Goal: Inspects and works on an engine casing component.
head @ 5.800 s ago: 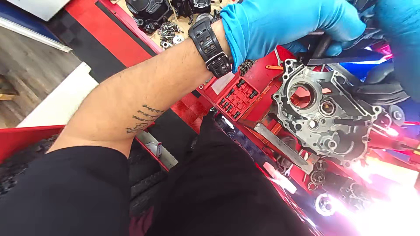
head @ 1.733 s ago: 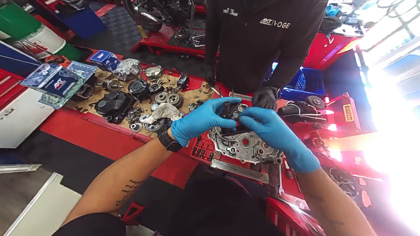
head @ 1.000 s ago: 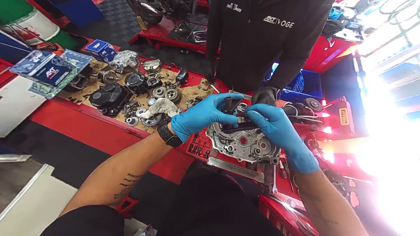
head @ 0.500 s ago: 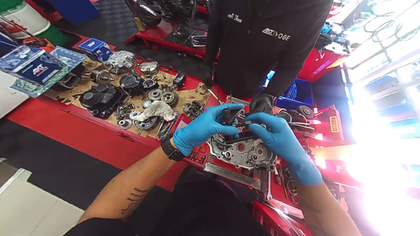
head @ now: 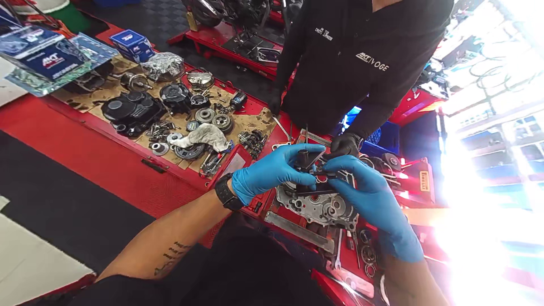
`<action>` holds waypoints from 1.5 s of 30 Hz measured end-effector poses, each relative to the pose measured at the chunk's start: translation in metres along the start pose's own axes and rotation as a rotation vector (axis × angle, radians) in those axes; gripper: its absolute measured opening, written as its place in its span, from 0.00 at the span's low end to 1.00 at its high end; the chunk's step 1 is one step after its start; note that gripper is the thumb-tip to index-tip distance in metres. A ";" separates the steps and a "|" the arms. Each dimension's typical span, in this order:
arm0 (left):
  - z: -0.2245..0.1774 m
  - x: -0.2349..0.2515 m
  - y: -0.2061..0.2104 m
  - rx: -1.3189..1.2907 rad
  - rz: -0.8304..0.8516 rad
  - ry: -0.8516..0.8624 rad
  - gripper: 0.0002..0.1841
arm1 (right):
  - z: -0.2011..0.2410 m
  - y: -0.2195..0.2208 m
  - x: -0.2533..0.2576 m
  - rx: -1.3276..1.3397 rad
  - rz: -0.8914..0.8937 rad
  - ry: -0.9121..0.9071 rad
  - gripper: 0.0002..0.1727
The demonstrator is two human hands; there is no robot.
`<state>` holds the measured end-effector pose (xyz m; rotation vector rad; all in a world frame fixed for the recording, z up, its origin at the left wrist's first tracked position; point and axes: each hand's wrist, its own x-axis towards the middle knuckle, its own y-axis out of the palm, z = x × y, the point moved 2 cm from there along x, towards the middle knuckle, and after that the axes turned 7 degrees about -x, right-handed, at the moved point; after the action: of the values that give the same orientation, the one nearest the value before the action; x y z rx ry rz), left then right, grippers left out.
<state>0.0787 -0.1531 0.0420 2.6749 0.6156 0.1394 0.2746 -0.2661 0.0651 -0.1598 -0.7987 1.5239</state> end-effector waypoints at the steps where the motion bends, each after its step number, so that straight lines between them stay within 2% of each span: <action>1: 0.000 -0.002 -0.001 0.002 -0.002 0.010 0.36 | 0.001 0.000 0.002 0.013 0.007 0.023 0.17; 3: -0.002 -0.006 -0.002 0.011 -0.005 0.018 0.36 | -0.001 0.004 0.004 -0.086 -0.016 0.081 0.22; 8: -0.001 -0.017 -0.007 0.028 -0.039 0.020 0.35 | 0.005 0.019 0.006 -0.227 -0.064 0.006 0.09; 12: 0.010 -0.016 -0.011 0.002 -0.044 0.045 0.37 | 0.012 0.019 0.005 -0.143 -0.044 -0.049 0.13; 14: 0.012 -0.015 -0.012 0.030 -0.028 0.057 0.38 | 0.011 0.021 0.005 -0.067 -0.048 -0.009 0.10; 16: 0.012 -0.012 -0.009 0.038 -0.001 0.058 0.38 | 0.011 0.025 0.003 0.030 -0.148 0.081 0.06; 19: 0.010 -0.007 -0.002 0.052 -0.005 0.038 0.39 | 0.008 0.027 0.002 -0.053 -0.278 0.214 0.08; 22: 0.012 0.000 -0.002 0.045 -0.014 0.029 0.39 | 0.002 0.019 -0.002 -0.286 -0.241 0.212 0.16; 24: 0.011 0.006 -0.002 0.034 -0.010 0.032 0.39 | 0.004 0.013 -0.002 -0.340 -0.203 0.155 0.14; 26: 0.010 0.009 -0.003 0.043 -0.005 0.034 0.39 | 0.005 0.008 -0.003 -0.309 -0.154 0.121 0.09; 30: 0.009 0.013 -0.001 0.029 -0.013 0.024 0.40 | 0.006 0.003 -0.003 -0.248 -0.120 0.104 0.11; 33: 0.010 0.014 -0.001 0.032 -0.015 0.026 0.40 | 0.004 0.009 -0.002 -0.158 -0.216 0.159 0.07; 36: 0.013 0.011 0.001 0.034 -0.032 0.029 0.40 | 0.003 0.018 0.001 -0.078 -0.318 0.253 0.07; 41: 0.015 0.007 -0.003 0.069 -0.037 0.083 0.38 | -0.003 0.020 -0.001 -0.303 -0.236 0.195 0.17; 45: 0.019 -0.002 -0.007 0.062 -0.053 0.077 0.37 | 0.002 0.023 -0.003 -0.277 -0.120 0.137 0.10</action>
<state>0.0771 -0.1544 0.0220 2.7203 0.7256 0.2134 0.2551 -0.2670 0.0523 -0.4095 -0.8910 1.2706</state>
